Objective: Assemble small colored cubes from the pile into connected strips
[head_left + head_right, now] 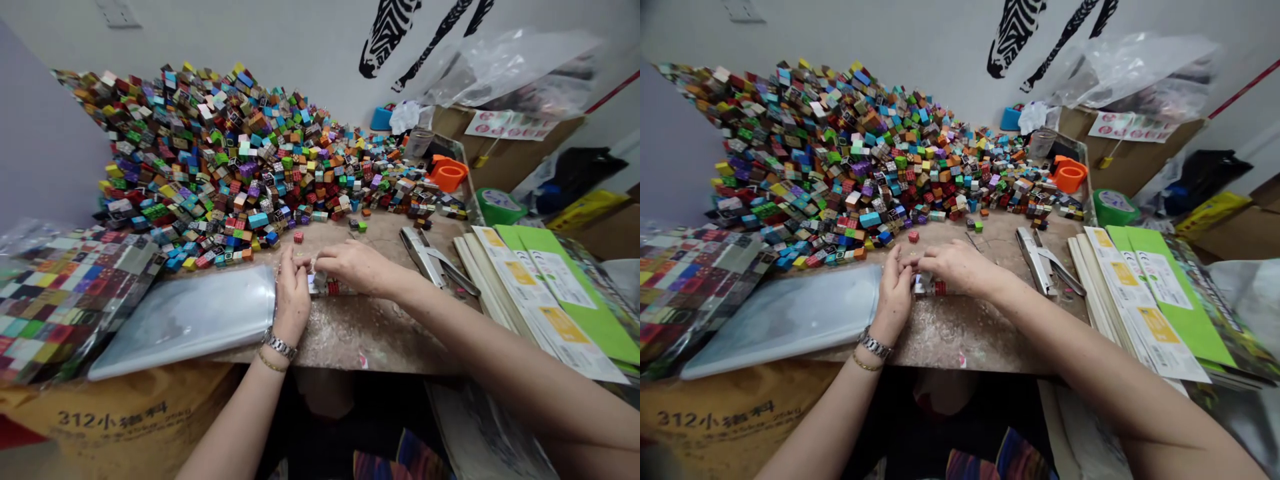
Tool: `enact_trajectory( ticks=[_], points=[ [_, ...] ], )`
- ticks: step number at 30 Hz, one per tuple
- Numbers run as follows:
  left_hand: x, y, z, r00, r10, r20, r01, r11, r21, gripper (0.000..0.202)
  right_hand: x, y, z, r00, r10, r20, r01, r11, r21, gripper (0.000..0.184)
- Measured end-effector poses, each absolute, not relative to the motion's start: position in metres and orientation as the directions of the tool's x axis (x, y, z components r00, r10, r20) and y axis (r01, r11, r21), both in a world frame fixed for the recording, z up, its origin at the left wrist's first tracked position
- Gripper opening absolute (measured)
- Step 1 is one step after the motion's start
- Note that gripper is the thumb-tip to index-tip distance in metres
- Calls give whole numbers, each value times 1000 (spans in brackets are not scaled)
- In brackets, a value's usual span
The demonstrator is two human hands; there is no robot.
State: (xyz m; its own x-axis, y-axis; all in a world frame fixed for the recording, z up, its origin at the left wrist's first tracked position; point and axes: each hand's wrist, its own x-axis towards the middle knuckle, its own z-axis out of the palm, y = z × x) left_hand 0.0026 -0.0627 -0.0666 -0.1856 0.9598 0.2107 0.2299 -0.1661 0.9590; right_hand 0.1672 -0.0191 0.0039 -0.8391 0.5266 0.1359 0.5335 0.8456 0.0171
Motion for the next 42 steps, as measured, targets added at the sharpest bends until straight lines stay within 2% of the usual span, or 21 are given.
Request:
enact_trajectory(
  ticks=[6,13,17,26,33,42],
  points=[
    [3,-64,-65,-202,958,203,194,-164,967,51,163,-20,-11,-841,498,211,475,867,-151,35],
    [3,-64,-68,-196,960,198,145,-172,974,51,167,-37,-9,-722,652,231,562,747,-355,50],
    [4,-64,-65,-200,962,188,148,-160,976,52,164,-45,-16,-682,687,250,578,716,-392,45],
    [4,-66,-61,-198,962,189,163,-158,974,53,160,-47,-19,-695,664,274,532,732,-426,39],
    [4,-67,-59,-204,967,151,155,-120,981,57,160,-46,-24,-687,669,284,500,719,-483,43],
    [4,-73,-58,-149,975,162,244,-123,962,58,162,-48,-19,-679,693,242,500,678,-539,45]
  ],
)
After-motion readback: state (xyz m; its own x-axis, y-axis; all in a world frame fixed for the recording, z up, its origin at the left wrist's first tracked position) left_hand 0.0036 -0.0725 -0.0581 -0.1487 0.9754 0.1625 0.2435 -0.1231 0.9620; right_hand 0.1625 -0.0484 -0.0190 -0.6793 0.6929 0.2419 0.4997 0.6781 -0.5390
